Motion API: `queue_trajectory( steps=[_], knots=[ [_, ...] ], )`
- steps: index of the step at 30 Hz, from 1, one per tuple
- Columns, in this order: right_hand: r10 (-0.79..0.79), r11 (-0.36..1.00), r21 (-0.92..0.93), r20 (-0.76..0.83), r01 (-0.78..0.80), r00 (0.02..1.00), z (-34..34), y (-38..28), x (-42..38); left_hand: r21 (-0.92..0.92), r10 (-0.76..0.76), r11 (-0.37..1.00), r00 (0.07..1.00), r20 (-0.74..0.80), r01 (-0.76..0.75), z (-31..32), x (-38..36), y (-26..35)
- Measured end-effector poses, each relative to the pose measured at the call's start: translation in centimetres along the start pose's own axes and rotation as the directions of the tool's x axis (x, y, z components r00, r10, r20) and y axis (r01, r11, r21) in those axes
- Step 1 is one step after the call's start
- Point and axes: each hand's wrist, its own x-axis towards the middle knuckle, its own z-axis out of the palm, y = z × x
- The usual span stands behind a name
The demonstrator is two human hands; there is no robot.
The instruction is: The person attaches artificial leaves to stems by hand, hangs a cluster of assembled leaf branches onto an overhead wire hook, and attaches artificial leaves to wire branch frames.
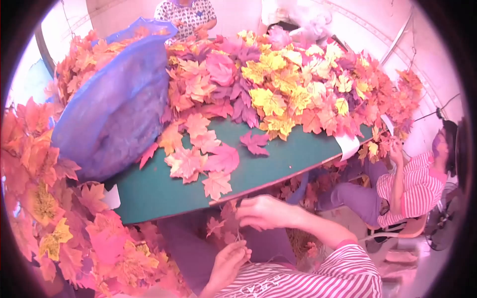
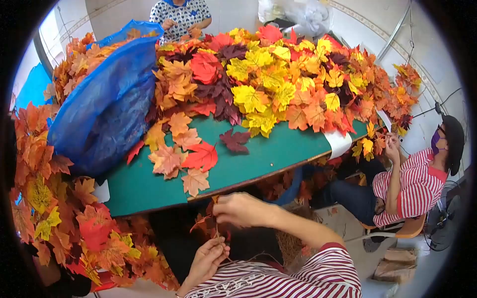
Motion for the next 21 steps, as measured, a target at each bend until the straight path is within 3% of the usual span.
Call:
queue_trajectory(
  steps=[1,3,4,5,6,8,9,11,12,13,14,17,19,21],
  knots=[
    [-0.150,0.985,-0.092,-0.049,0.146,0.987,-2.2,0.8,1.5,0.010,0.003,1.000,1.000,-0.022,-0.003,-0.1,0.1,0.0],
    [0.074,0.992,0.124,-0.356,-0.031,0.932,-7.5,2.4,5.2,0.004,0.012,1.000,0.998,-0.054,-0.012,-0.2,0.4,-0.3],
    [0.012,0.998,0.058,-0.575,0.026,0.818,-9.8,4.7,7.9,0.000,0.015,1.000,0.997,-0.073,-0.015,-0.3,0.5,-0.3],
    [0.186,0.983,0.131,-0.668,-0.131,0.721,-12.5,5.7,10.3,0.008,0.011,1.000,0.996,-0.093,-0.010,-0.3,0.5,-0.3],
    [0.029,0.991,-0.060,-0.786,-0.122,0.618,-14.2,9.5,12.5,0.017,0.007,1.000,0.994,-0.113,-0.005,-0.3,0.6,-0.2],
    [0.188,0.971,0.066,-0.806,-0.230,0.561,-16.6,16.5,15.8,0.032,0.003,0.999,0.988,-0.153,0.002,-0.3,0.7,0.1],
    [0.118,0.944,-0.077,-0.831,-0.321,0.544,-17.2,17.4,16.6,0.041,0.002,0.999,0.984,-0.176,0.005,-0.3,0.7,0.2],
    [0.188,0.934,-0.037,-0.794,-0.355,0.578,-18.0,20.3,18.0,0.044,0.000,0.999,0.979,-0.202,0.009,-0.2,0.5,0.5],
    [0.114,0.932,-0.124,-0.792,-0.341,0.599,-18.4,21.2,18.6,0.038,-0.003,0.999,0.979,-0.205,0.011,0.0,0.4,0.7],
    [0.042,0.922,-0.209,-0.783,-0.326,0.621,-18.3,20.9,18.9,0.029,-0.009,0.999,0.978,-0.209,0.016,0.1,0.4,0.7],
    [0.075,0.965,-0.094,-0.796,-0.244,0.601,-18.5,20.4,18.9,0.031,0.004,1.000,0.973,-0.229,0.003,0.3,0.4,0.7],
    [0.194,0.970,0.068,-0.792,-0.233,0.579,-19.5,17.6,19.2,0.077,0.008,0.997,0.971,-0.239,0.011,0.3,0.4,1.0],
    [0.161,0.981,0.055,-0.761,-0.185,0.628,-20.2,17.7,19.5,0.079,0.005,0.997,0.977,-0.215,0.012,0.6,0.4,1.2],
    [0.150,0.977,0.027,-0.788,-0.210,0.597,-20.2,17.0,19.2,0.091,0.008,0.996,0.982,-0.186,0.010,0.3,0.5,0.9]
  ],
)
